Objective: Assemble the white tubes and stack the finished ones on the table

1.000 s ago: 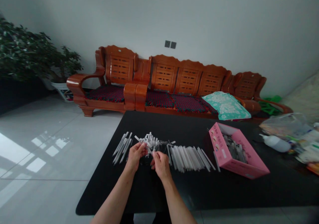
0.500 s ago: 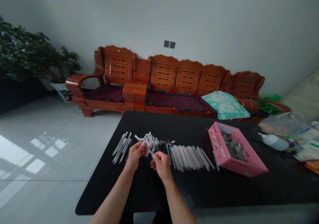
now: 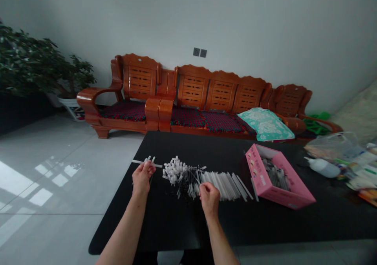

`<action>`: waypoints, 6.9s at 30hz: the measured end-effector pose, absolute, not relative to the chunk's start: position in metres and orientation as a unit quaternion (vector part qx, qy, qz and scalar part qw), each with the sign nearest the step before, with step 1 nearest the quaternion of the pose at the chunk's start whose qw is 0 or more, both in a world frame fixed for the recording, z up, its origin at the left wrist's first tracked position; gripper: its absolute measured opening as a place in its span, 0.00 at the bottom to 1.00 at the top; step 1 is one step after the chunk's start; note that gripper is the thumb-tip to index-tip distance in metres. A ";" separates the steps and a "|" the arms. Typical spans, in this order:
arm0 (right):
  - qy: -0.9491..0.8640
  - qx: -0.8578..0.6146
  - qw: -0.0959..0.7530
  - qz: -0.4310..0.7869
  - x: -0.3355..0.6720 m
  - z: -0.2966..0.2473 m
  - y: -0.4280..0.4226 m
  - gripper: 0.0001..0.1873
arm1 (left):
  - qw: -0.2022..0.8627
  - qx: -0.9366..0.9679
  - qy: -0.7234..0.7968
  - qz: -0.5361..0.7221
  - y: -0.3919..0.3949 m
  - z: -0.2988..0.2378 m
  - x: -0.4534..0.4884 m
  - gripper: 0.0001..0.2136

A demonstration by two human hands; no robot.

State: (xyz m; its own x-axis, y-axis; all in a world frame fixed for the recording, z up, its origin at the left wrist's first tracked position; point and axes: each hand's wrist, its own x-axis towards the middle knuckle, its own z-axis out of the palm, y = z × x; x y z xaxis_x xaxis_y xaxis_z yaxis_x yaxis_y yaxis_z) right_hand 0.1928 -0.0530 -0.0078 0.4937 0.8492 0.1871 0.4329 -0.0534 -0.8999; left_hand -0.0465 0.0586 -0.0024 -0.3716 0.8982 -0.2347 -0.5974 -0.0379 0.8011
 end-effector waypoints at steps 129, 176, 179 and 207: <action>-0.352 -0.501 0.527 0.589 0.129 0.022 -0.050 0.24 | 0.653 0.342 0.400 0.544 0.018 0.017 0.007 0.18; -0.328 -0.470 0.499 0.650 0.138 0.017 -0.053 0.18 | 0.613 0.334 0.424 0.578 0.031 0.012 -0.006 0.20; -0.330 -0.531 0.502 0.598 0.156 0.009 -0.053 0.16 | 0.589 0.291 0.436 0.615 0.039 0.010 -0.018 0.21; -0.444 -0.556 0.427 0.558 0.143 0.011 -0.038 0.19 | 0.642 0.334 0.404 0.560 0.031 -0.002 -0.009 0.21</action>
